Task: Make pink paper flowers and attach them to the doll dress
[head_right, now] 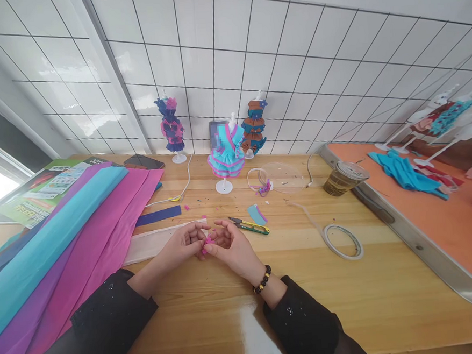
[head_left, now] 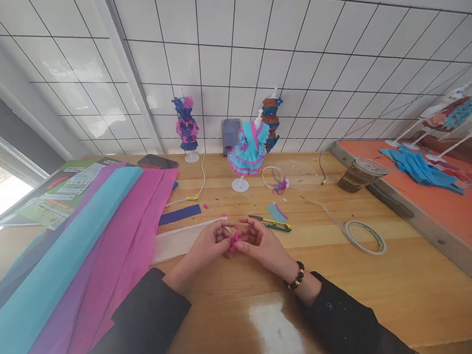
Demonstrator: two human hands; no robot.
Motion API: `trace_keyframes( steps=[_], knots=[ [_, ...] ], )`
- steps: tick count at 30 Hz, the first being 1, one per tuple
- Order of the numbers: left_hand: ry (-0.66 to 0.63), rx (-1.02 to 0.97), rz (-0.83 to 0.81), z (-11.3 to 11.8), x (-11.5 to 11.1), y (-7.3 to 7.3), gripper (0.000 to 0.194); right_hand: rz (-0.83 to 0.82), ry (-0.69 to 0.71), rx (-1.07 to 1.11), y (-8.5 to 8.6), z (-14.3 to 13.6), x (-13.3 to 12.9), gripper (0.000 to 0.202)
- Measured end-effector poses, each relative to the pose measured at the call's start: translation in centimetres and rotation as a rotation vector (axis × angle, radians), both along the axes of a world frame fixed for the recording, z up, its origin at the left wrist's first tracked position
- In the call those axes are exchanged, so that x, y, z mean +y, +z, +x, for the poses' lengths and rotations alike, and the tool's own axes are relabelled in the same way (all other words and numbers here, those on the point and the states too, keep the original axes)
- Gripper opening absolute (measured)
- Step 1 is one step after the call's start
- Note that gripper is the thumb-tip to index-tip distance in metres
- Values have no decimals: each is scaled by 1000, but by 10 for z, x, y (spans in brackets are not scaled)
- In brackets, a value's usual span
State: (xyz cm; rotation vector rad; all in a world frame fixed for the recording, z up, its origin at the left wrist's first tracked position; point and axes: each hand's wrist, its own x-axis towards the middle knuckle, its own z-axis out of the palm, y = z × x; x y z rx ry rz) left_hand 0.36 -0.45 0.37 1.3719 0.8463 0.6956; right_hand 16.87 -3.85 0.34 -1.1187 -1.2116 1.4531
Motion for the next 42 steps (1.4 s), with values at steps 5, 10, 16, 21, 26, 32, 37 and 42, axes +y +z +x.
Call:
trace_keyframes(
  steps=[5,10,16,21,26,32,37,42],
  knots=[
    [22,6,-11,-1,1,-2,34,35,29,-48,0,0,-2,64],
    [67,47,9,-1,3,0,34,66,91,-38,2,0,-5,76],
    [84,2,-75,0,5,-3,37,207,59,-252,4,-1,-6,37],
    [90,7,-92,0,3,2,35,514,52,-485,7,3,-5,16],
    [80,23,-59,0,2,4,32,559,60,-552,4,5,-4,14],
    [33,21,-15,-2,3,-2,31,349,1,-376,4,3,-2,14],
    [3,26,22,-1,3,-3,27,-30,-28,-46,5,0,-1,27],
    [-6,5,19,1,0,-1,22,-237,-53,154,6,-3,-1,31]
  ],
)
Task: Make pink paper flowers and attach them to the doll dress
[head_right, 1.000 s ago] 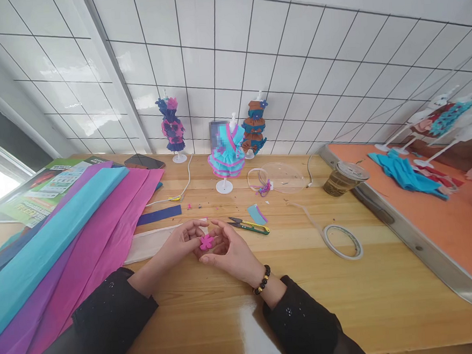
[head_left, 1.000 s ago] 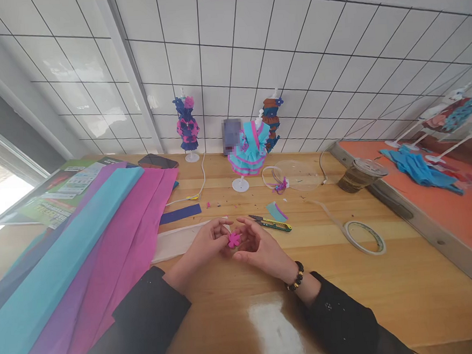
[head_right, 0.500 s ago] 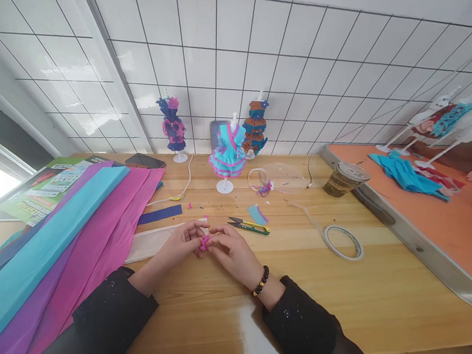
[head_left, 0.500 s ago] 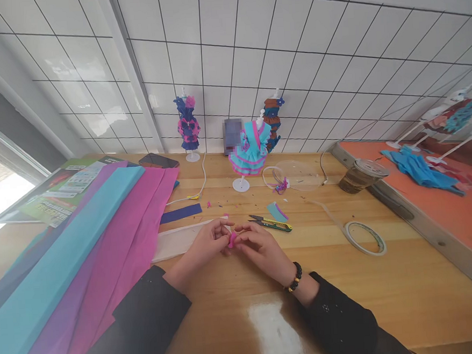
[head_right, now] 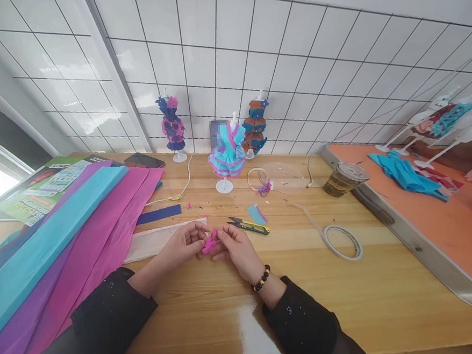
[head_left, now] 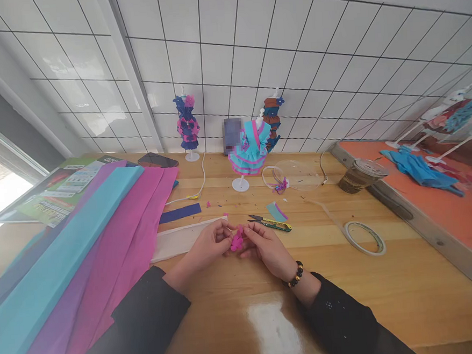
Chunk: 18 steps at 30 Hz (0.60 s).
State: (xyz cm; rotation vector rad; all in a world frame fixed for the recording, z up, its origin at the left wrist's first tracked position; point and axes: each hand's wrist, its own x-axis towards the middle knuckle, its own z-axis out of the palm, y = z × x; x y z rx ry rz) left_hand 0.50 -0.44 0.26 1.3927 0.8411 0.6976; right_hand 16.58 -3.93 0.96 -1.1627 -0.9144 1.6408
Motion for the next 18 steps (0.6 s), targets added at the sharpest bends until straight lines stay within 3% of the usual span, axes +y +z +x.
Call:
trace_keyframes(
  steps=[8,14,18],
  knots=[
    [14,-18,13,0,-1,0,7,-64,3,63,-2,2,1,29],
    [34,-18,-15,-2,1,-2,3,239,130,-177,-1,7,-3,45],
    [30,-37,-22,-2,1,0,5,305,175,-256,-6,6,-5,49]
  ],
)
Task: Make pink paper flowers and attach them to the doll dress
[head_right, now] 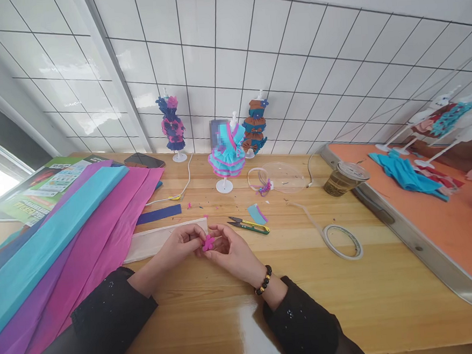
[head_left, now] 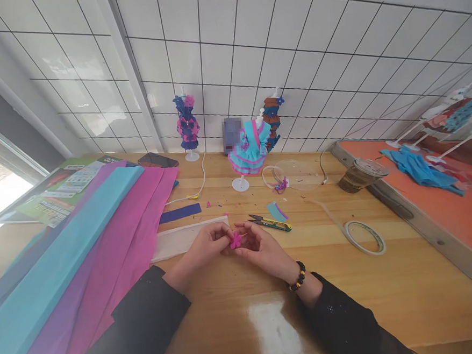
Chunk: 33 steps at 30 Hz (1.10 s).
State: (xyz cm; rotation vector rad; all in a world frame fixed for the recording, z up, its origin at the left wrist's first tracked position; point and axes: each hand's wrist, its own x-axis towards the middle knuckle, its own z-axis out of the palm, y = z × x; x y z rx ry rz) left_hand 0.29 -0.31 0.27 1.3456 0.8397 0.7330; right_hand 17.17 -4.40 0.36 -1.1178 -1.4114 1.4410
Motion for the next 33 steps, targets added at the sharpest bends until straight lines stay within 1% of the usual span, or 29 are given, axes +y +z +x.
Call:
trace_keyframes(
  steps=[4,6,12,15,18,22,27,33],
  knots=[
    [-22,-9,12,-1,0,-1,11,4,21,7,-2,0,1,50],
    [-24,17,32,-1,1,-2,14,9,19,-14,-2,0,1,48],
    [11,82,54,-3,2,-3,20,74,-72,-61,-2,-1,1,27],
    [24,82,35,-2,1,-2,21,131,-128,-145,-1,-2,1,24],
    [34,68,22,-1,0,0,19,203,-130,-257,1,-3,0,20],
    [22,55,11,-1,0,1,18,260,-135,-292,0,-5,0,12],
    [-4,49,21,-1,0,-1,21,261,-150,-288,-2,-5,2,10],
    [-15,43,-5,1,1,-4,23,177,-148,-210,1,-1,4,12]
  ],
)
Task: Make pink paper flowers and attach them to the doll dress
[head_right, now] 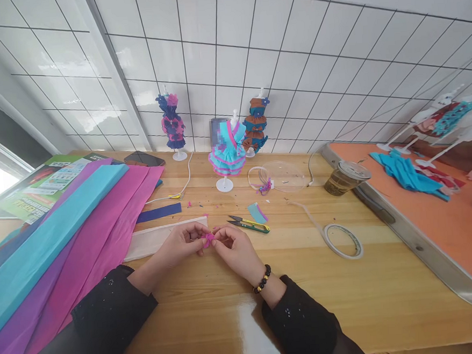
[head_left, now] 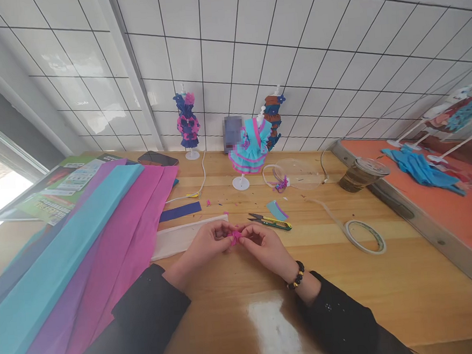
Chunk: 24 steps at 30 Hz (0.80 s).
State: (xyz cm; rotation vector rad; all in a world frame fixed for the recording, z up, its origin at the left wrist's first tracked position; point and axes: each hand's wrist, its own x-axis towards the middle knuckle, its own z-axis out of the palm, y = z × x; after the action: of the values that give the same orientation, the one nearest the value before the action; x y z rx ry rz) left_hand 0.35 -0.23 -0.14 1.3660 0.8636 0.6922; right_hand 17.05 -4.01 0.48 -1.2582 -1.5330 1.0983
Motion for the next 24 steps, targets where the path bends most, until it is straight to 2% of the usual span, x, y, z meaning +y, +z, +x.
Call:
trace_keyframes(
  steps=[4,16,24],
  knots=[
    [-7,-45,-1,0,0,0,27,-58,-10,48,0,4,2,11],
    [-177,-93,-47,-5,1,1,38,-214,-78,244,5,9,6,19],
    [-182,-180,-74,-4,0,5,25,-239,-43,290,2,8,6,26]
  ],
)
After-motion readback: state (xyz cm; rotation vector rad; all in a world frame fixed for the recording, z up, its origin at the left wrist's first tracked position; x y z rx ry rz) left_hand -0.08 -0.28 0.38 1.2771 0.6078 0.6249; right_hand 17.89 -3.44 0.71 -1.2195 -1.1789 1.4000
